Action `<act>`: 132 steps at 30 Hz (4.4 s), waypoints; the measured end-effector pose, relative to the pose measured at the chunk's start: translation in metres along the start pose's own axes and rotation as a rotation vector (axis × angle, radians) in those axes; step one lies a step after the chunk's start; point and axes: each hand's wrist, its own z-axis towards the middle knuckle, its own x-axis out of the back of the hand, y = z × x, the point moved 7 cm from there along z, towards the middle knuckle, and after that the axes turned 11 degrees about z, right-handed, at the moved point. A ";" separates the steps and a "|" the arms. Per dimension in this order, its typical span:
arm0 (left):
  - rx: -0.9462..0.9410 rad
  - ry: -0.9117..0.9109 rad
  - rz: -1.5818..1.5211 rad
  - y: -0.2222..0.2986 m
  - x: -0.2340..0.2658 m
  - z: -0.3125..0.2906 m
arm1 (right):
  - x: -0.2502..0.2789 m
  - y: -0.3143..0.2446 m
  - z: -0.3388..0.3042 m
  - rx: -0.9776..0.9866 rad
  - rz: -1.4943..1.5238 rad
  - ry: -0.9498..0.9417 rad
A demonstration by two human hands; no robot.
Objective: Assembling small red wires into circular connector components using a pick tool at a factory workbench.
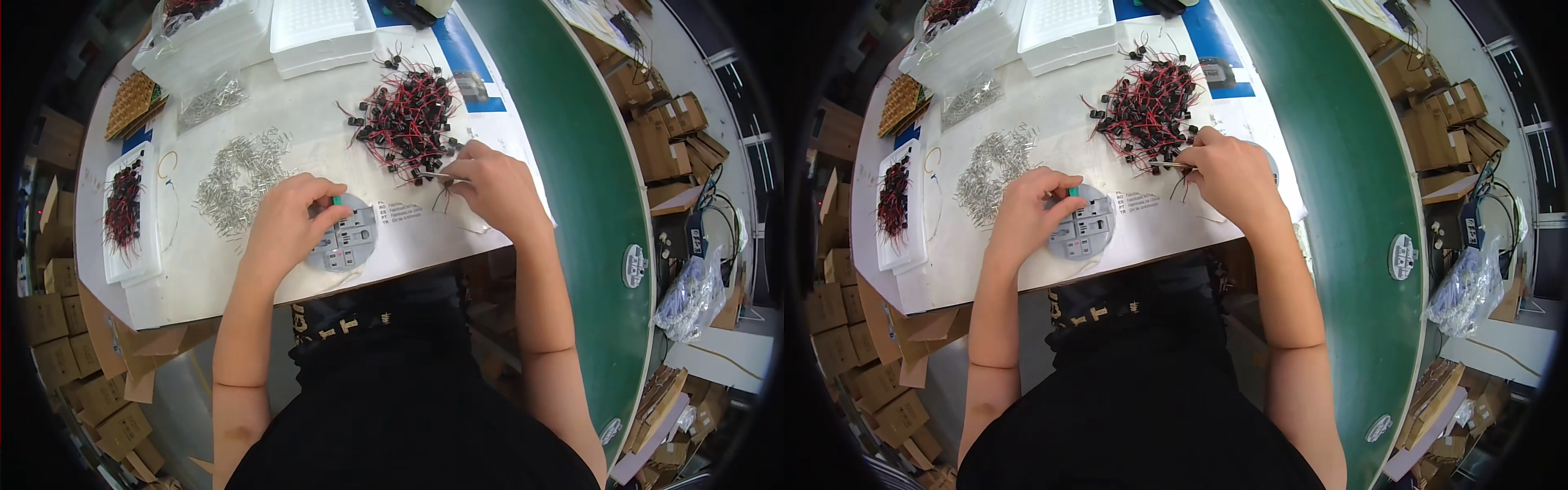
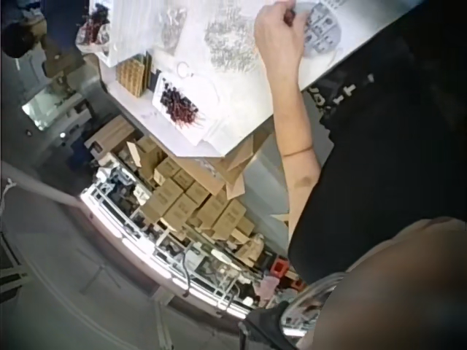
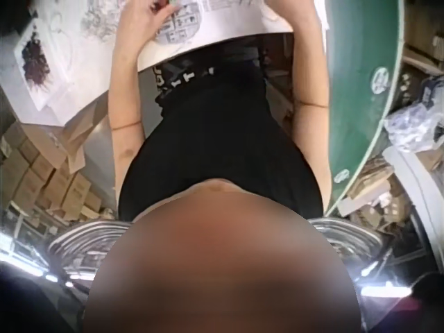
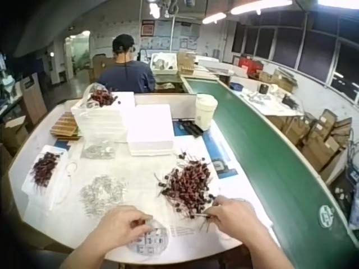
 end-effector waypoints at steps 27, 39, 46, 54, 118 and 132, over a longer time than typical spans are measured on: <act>-0.210 0.380 -0.359 0.042 0.041 -0.039 | -0.031 -0.087 -0.007 -0.170 1.221 -0.048; 0.061 0.053 -0.716 0.024 0.011 -0.034 | -0.031 -0.096 -0.013 0.126 1.038 0.044; 0.115 0.036 -0.905 0.023 0.001 -0.039 | -0.044 -0.088 -0.018 0.089 1.283 0.128; 0.252 -0.113 -1.201 0.015 -0.016 -0.040 | -0.050 -0.083 -0.023 -0.028 1.250 0.039; -0.232 0.355 0.040 0.024 0.008 -0.054 | 0.001 -0.077 0.003 -0.108 0.953 0.071; 0.080 0.098 -0.256 -0.024 -0.008 -0.061 | -0.063 -0.112 0.001 0.166 0.101 -0.332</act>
